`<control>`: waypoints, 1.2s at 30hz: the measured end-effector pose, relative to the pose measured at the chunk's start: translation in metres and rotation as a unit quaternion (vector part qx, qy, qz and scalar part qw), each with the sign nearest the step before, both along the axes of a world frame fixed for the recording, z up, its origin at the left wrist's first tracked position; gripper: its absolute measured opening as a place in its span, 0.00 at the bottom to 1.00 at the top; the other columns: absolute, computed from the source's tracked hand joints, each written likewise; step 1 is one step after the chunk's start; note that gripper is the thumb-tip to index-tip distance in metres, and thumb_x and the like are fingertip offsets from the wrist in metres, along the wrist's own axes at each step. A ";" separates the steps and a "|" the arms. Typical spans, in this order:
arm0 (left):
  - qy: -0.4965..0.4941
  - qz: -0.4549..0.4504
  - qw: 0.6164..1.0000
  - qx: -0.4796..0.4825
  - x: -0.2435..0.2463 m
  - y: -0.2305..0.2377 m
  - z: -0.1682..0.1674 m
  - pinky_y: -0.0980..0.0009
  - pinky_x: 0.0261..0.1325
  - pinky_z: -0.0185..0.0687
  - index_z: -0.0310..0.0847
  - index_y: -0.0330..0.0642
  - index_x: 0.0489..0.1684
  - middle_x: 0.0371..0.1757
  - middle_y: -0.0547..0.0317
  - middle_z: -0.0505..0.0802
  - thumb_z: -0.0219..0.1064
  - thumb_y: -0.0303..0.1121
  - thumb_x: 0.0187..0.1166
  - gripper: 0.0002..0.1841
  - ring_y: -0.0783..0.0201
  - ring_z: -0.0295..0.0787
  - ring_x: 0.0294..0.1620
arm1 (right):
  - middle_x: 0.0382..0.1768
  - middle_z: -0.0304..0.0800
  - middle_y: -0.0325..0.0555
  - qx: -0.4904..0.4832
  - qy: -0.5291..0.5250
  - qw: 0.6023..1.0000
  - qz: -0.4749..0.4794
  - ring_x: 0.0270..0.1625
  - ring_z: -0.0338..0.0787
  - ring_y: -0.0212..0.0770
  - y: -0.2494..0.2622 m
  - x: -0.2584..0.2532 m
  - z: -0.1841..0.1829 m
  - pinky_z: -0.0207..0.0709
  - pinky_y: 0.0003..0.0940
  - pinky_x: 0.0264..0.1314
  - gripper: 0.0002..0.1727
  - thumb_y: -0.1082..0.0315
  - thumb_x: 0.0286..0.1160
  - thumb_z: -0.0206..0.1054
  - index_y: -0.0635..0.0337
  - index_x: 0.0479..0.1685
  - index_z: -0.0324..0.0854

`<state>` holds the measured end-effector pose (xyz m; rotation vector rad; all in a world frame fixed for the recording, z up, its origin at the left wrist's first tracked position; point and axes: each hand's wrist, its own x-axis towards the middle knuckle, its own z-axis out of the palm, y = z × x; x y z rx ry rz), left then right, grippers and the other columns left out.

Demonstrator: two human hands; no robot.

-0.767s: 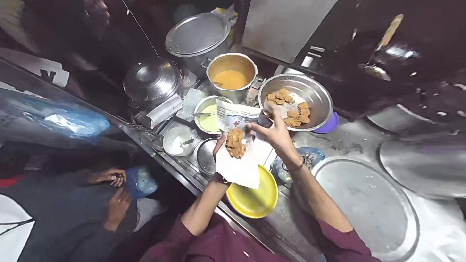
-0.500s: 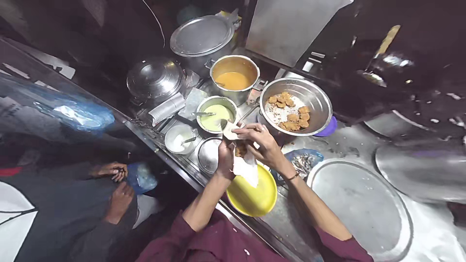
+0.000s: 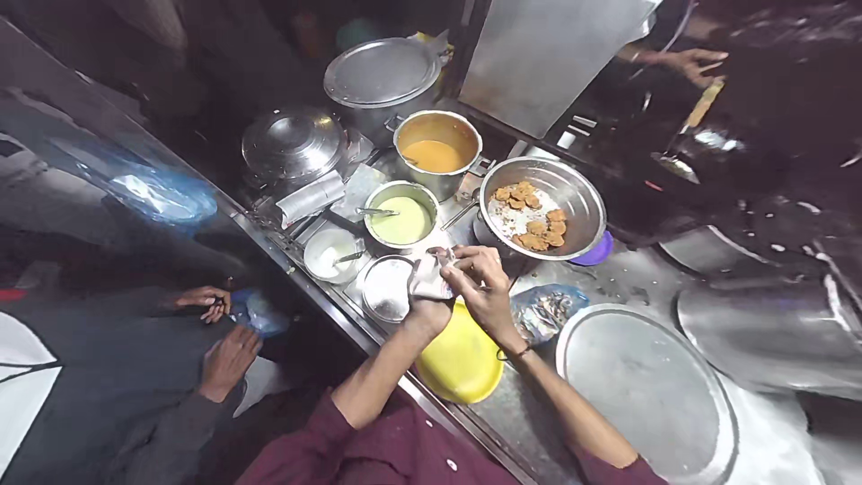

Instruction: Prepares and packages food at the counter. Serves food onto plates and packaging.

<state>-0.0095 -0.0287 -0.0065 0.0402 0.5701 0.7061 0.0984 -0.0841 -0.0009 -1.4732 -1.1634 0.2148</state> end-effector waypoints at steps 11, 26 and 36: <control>0.144 -0.019 0.922 0.360 -0.034 0.032 0.014 0.61 0.53 0.86 0.75 0.36 0.65 0.69 0.41 0.87 0.60 0.29 0.80 0.17 0.54 0.88 0.58 | 0.59 0.91 0.48 0.025 0.037 0.998 0.040 0.65 0.87 0.44 0.017 -0.040 0.006 0.83 0.42 0.68 0.13 0.69 0.81 0.63 0.62 0.55 0.89; 0.169 0.026 0.886 0.431 -0.092 0.038 0.002 0.56 0.67 0.81 0.84 0.37 0.45 0.70 0.47 0.86 0.50 0.26 0.83 0.14 0.53 0.82 0.69 | 0.55 0.93 0.42 -0.017 -0.144 0.974 0.176 0.59 0.91 0.38 0.023 -0.048 0.015 0.88 0.39 0.63 0.15 0.71 0.74 0.72 0.43 0.55 0.95; 0.247 0.062 0.876 0.411 -0.156 0.041 0.003 0.64 0.52 0.83 0.83 0.41 0.57 0.62 0.51 0.89 0.53 0.28 0.79 0.15 0.60 0.86 0.55 | 0.54 0.91 0.49 -0.009 -0.116 0.961 0.250 0.58 0.88 0.42 0.040 -0.108 0.006 0.83 0.42 0.64 0.12 0.61 0.81 0.66 0.55 0.47 0.94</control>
